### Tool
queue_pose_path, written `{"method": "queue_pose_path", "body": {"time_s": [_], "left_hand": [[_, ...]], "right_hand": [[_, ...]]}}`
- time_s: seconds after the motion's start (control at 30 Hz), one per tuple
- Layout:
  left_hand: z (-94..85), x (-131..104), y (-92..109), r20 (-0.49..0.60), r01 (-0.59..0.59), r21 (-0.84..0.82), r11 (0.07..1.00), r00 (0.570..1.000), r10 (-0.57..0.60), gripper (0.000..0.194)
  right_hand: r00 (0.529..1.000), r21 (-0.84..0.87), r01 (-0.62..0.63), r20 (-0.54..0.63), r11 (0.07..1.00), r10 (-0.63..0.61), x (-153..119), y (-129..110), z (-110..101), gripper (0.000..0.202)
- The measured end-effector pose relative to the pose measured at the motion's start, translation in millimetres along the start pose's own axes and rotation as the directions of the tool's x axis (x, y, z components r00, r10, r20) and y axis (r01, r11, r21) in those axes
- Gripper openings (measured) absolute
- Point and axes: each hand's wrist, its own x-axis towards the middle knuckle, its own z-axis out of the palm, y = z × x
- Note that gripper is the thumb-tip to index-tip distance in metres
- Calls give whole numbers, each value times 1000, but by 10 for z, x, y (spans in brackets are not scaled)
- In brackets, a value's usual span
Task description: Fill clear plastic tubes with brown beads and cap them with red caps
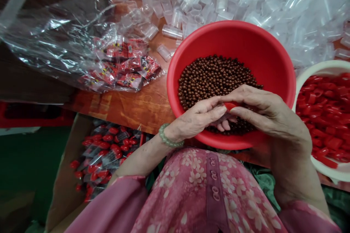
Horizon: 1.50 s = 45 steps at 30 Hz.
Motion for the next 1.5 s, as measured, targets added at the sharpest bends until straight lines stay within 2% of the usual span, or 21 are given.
{"method": "queue_pose_path", "body": {"time_s": [0.07, 0.13, 0.23, 0.3, 0.33, 0.53, 0.77, 0.9, 1.13, 1.3, 1.5], "left_hand": [[1, -9, -3, 7, -6, 12, 1000, 1000, 6, 49], [0, -19, -9, 5, -15, -11, 1000, 1000, 15, 46], [-1, -32, -24, -1, -9, -96, 995, 1000, 9, 51], [-3, -37, -30, -13, -6, -127, 992, 1000, 4, 56], [-5, -38, -29, -19, -8, -130, 991, 1000, 6, 56], [-11, -34, 6, -12, -34, -73, 997, 999, 33, 50], [-20, -35, 0, -10, -34, 0, 999, 999, 34, 47], [-32, -44, 3, -11, -27, 40, 999, 1000, 28, 45], [-28, -46, 29, 5, -41, 61, 997, 999, 40, 45], [-19, -39, 28, 7, -39, 85, 996, 999, 39, 47], [-10, -36, 39, -5, -34, 283, 959, 999, 37, 52]], "right_hand": [[1000, 10, -15, -10, 1000, 15, -11, 28, 7, 21], [989, 53, -98, -110, 994, 103, -50, 64, 49, 21], [914, 210, -186, -322, 960, 247, -112, 98, 143, 23], [866, 298, -175, -407, 938, 291, -124, 88, 208, 23], [856, 322, -160, -426, 933, 293, -120, 74, 238, 22], [899, 329, -95, -377, 939, 223, -74, 8, 358, 19], [921, 125, -27, -383, 992, 73, -91, 51, 314, 27], [945, 52, 34, -328, 998, -15, -71, 45, 245, 30], [960, 86, 51, -279, 995, -25, -77, 71, 201, 37], [973, 44, 70, -225, 997, -58, -59, 62, 146, 32], [979, 18, 76, -190, 997, -71, -37, 42, 119, 26]]}}
